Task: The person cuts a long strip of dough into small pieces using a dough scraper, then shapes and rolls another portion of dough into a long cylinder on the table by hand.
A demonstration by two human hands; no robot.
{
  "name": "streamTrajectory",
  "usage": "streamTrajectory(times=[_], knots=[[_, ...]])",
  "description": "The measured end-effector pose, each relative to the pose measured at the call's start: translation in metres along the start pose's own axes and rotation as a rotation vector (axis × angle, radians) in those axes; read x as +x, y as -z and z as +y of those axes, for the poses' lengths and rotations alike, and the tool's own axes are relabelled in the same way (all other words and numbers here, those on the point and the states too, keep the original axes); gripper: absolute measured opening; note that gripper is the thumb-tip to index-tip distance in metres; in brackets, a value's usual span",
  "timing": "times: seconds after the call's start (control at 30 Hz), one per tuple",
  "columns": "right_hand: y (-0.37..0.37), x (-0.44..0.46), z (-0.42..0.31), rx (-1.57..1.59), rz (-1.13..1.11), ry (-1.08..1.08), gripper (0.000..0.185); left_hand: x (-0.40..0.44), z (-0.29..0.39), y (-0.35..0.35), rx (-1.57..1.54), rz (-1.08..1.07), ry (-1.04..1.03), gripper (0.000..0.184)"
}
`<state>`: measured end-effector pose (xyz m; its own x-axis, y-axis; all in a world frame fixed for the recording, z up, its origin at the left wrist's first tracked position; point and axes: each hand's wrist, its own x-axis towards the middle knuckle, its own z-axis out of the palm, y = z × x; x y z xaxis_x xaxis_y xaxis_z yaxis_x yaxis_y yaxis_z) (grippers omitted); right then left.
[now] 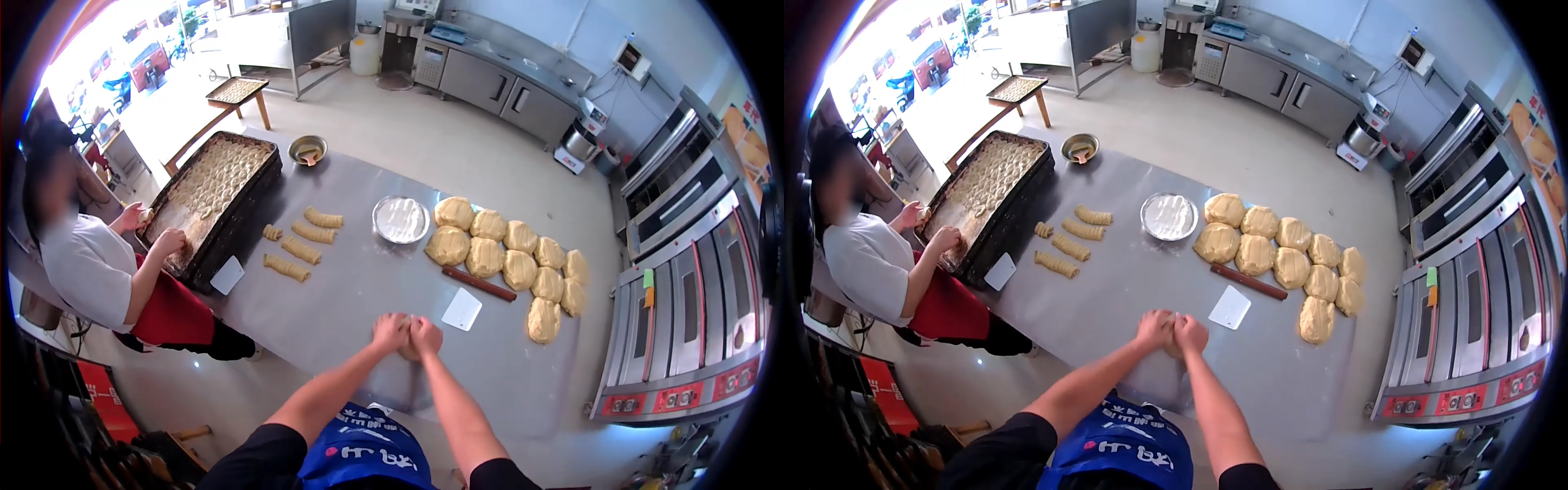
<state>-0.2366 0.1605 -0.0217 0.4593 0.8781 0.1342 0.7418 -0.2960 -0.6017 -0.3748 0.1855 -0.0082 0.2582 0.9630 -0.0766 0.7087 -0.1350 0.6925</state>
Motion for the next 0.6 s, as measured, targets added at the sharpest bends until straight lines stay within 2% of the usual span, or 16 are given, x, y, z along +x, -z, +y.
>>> streamTrajectory(times=[0.03, 0.07, 0.1, 0.17, 0.23, 0.27, 0.3, 0.33, 0.37, 0.4, 0.43, 0.47, 0.5, 0.53, 0.57, 0.6], knots=[[0.001, 0.017, 0.003, -0.034, -0.158, -0.051, 0.041, 0.008, 0.004, 0.009, 0.005, -0.100, 0.031, 0.052], [0.002, 0.033, 0.000, -0.066, -0.315, -0.096, 0.040, 0.007, 0.007, 0.016, 0.007, -0.097, 0.025, 0.052], [0.015, 0.038, -0.012, -0.066, -0.310, -0.092, 0.040, 0.004, 0.009, 0.025, -0.239, -0.044, 0.054, 0.052], [0.056, 0.014, -0.040, -0.107, -0.209, 0.091, 0.036, -0.014, -0.007, 0.028, -0.841, 0.016, 0.101, 0.057], [0.060, -0.040, -0.038, 0.045, 0.064, 0.353, 0.032, -0.041, -0.026, 0.033, -0.832, -0.035, 0.193, 0.055], [0.067, -0.068, -0.036, 0.022, 0.119, 0.421, 0.031, -0.047, -0.031, 0.037, -0.829, -0.073, 0.275, 0.054], [0.071, -0.084, -0.037, -0.002, 0.181, 0.488, 0.031, -0.050, -0.028, 0.041, -0.816, -0.082, 0.259, 0.054], [0.073, -0.086, -0.034, -0.001, 0.194, 0.475, 0.031, -0.058, -0.022, 0.040, -0.790, -0.004, 0.303, 0.050], [0.082, -0.090, -0.023, 0.161, 0.057, 0.406, 0.032, -0.067, -0.016, 0.035, -0.768, 0.072, 0.358, 0.046], [0.090, -0.095, -0.012, 0.321, -0.087, 0.334, 0.032, -0.071, -0.012, 0.022, -0.767, 0.060, 0.368, 0.046], [0.090, -0.098, -0.004, 0.414, -0.094, -0.102, 0.033, -0.070, -0.009, 0.005, -0.468, 0.286, 0.202, 0.043], [0.085, -0.094, 0.000, 0.404, -0.097, -0.113, 0.033, -0.072, -0.007, -0.010, -0.166, 0.498, 0.030, 0.040], [0.079, -0.076, 0.004, 0.432, 0.131, -0.122, 0.031, -0.073, -0.002, -0.020, -0.370, 0.344, 0.139, 0.034], [0.073, -0.060, 0.012, 0.453, 0.358, -0.118, 0.030, -0.073, 0.007, -0.021, -0.389, 0.343, 0.147, 0.034], [0.059, -0.060, 0.032, 0.581, 0.012, -0.333, 0.032, -0.077, 0.016, -0.014, -0.298, 0.274, 0.101, 0.031], [0.059, -0.066, 0.031, 0.569, 0.012, -0.337, 0.032, -0.080, 0.018, -0.010, -0.200, 0.200, 0.052, 0.029]])
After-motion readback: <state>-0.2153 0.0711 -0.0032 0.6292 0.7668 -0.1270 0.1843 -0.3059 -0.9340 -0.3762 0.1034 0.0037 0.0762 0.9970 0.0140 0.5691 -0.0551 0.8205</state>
